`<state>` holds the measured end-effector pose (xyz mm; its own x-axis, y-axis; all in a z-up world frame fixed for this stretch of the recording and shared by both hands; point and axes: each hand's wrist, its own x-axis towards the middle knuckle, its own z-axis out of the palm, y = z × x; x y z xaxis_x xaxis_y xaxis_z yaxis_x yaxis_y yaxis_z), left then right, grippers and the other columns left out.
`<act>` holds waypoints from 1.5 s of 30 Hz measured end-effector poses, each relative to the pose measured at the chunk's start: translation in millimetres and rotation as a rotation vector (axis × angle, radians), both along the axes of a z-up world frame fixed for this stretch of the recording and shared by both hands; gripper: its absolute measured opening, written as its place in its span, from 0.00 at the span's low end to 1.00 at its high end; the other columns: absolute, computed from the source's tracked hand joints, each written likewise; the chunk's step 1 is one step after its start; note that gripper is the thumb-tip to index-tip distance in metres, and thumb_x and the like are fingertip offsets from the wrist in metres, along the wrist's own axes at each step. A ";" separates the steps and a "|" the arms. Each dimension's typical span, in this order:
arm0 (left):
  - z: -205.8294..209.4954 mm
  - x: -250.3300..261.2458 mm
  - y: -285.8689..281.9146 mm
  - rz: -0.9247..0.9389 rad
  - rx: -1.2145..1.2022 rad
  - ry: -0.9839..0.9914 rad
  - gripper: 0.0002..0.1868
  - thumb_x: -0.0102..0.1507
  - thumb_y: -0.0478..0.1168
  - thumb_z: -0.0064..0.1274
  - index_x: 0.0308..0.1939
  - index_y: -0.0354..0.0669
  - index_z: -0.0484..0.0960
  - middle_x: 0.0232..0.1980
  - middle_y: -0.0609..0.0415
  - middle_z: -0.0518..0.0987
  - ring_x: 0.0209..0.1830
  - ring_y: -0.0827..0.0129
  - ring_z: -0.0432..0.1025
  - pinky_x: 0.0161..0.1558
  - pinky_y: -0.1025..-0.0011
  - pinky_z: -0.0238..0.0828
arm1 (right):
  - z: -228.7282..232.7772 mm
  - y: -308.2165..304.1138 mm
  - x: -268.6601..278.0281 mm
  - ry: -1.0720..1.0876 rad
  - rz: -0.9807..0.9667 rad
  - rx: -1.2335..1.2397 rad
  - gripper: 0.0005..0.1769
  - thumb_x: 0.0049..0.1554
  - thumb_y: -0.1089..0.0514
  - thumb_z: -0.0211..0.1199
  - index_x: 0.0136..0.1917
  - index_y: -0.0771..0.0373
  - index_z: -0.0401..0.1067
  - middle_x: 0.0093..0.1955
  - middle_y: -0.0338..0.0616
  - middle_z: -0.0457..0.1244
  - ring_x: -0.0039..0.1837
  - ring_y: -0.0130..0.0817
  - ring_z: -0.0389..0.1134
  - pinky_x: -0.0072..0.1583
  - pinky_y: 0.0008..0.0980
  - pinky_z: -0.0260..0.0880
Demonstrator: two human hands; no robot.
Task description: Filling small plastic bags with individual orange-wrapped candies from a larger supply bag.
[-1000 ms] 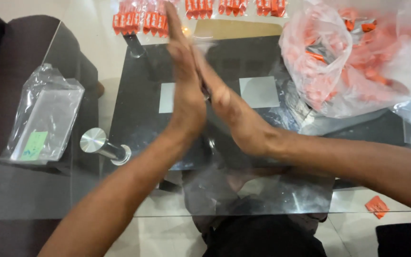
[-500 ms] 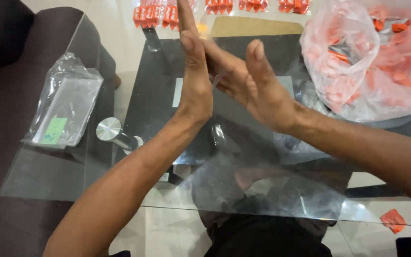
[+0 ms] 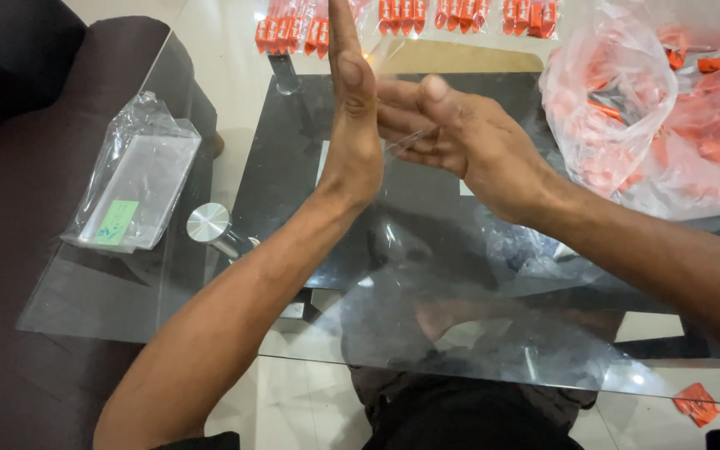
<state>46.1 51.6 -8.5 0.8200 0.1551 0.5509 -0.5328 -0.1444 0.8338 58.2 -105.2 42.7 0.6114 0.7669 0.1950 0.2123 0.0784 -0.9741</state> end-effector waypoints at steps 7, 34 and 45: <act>-2.7 0.4 5.9 -0.026 0.050 -0.020 0.49 0.68 0.83 0.16 0.83 0.65 0.32 0.91 0.60 0.25 0.94 0.61 0.19 0.91 0.45 0.15 | -4.4 -3.5 13.3 0.060 -0.033 -0.014 0.42 0.58 0.32 0.47 0.74 0.63 0.63 0.70 0.55 0.67 0.75 0.43 0.68 0.71 0.39 0.72; -11.0 19.5 24.7 0.332 1.194 -0.273 0.70 0.63 0.56 0.73 0.85 0.53 0.25 0.50 0.58 0.70 0.49 0.64 0.69 0.69 0.58 0.66 | 36.0 -35.1 58.4 -0.236 -0.417 -0.767 0.04 0.63 0.58 0.64 0.50 0.56 0.69 0.33 0.48 0.71 0.33 0.33 0.72 0.32 0.31 0.55; -16.9 17.8 14.6 0.198 1.102 -0.385 0.65 0.65 0.54 0.71 0.86 0.49 0.32 0.62 0.50 0.71 0.57 0.59 0.69 0.60 0.60 0.71 | 25.6 -33.4 57.2 -0.101 -0.064 -0.475 0.17 0.56 0.66 0.57 0.59 0.67 0.73 0.29 0.57 0.68 0.31 0.42 0.71 0.39 0.35 0.78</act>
